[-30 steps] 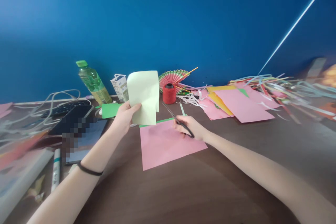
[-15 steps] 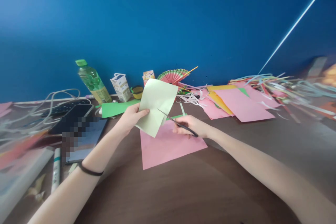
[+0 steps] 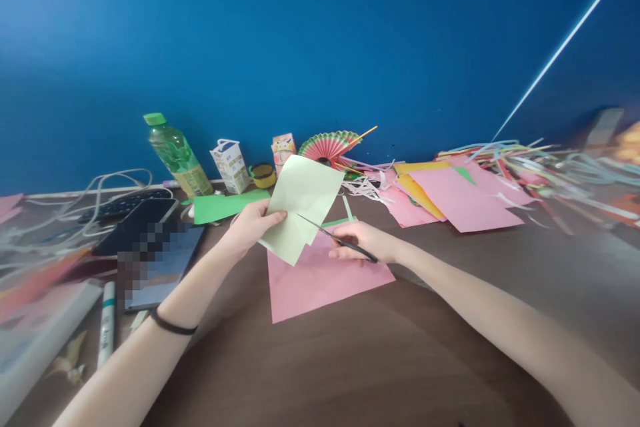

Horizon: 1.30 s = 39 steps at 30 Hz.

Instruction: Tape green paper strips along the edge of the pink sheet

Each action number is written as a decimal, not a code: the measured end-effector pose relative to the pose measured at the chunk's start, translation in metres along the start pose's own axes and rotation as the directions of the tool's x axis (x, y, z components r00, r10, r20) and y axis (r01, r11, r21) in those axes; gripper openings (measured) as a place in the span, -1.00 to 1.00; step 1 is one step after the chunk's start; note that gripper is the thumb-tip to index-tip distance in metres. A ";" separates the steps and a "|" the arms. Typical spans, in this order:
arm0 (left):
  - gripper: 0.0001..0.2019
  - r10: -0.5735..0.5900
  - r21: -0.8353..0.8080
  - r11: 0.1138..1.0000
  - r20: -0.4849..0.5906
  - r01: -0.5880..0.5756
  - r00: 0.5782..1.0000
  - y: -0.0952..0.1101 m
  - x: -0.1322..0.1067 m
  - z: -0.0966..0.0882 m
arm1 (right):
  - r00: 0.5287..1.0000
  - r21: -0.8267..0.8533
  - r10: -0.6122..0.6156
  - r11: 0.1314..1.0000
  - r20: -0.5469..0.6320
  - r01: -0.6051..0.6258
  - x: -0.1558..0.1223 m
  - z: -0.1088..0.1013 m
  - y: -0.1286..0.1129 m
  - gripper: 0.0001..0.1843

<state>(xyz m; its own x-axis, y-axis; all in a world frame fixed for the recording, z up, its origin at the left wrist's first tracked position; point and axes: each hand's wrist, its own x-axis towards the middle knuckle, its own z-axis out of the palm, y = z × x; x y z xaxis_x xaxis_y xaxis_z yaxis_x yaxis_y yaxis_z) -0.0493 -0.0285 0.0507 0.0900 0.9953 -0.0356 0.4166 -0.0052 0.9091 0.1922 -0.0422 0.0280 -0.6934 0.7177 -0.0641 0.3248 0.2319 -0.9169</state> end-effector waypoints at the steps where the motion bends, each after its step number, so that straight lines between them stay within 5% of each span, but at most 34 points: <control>1: -0.66 -0.001 -0.002 1.000 0.001 0.001 1.000 0.000 0.000 0.000 | 1.000 -0.001 0.005 1.000 0.002 -0.005 0.000 0.000 0.000 -0.55; 39: -0.63 -0.006 0.019 1.000 -0.012 0.006 1.000 -0.002 0.001 -0.001 | 1.000 0.032 0.025 0.999 -0.008 -0.024 -0.003 0.000 -0.004 -0.64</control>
<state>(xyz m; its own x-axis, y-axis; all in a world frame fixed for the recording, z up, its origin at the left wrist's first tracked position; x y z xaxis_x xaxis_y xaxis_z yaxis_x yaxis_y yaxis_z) -0.0512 -0.0276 0.0498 0.0764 0.9964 -0.0357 0.4338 -0.0009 0.9010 0.1929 -0.0450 0.0323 -0.6798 0.7286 -0.0833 0.3208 0.1933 -0.9272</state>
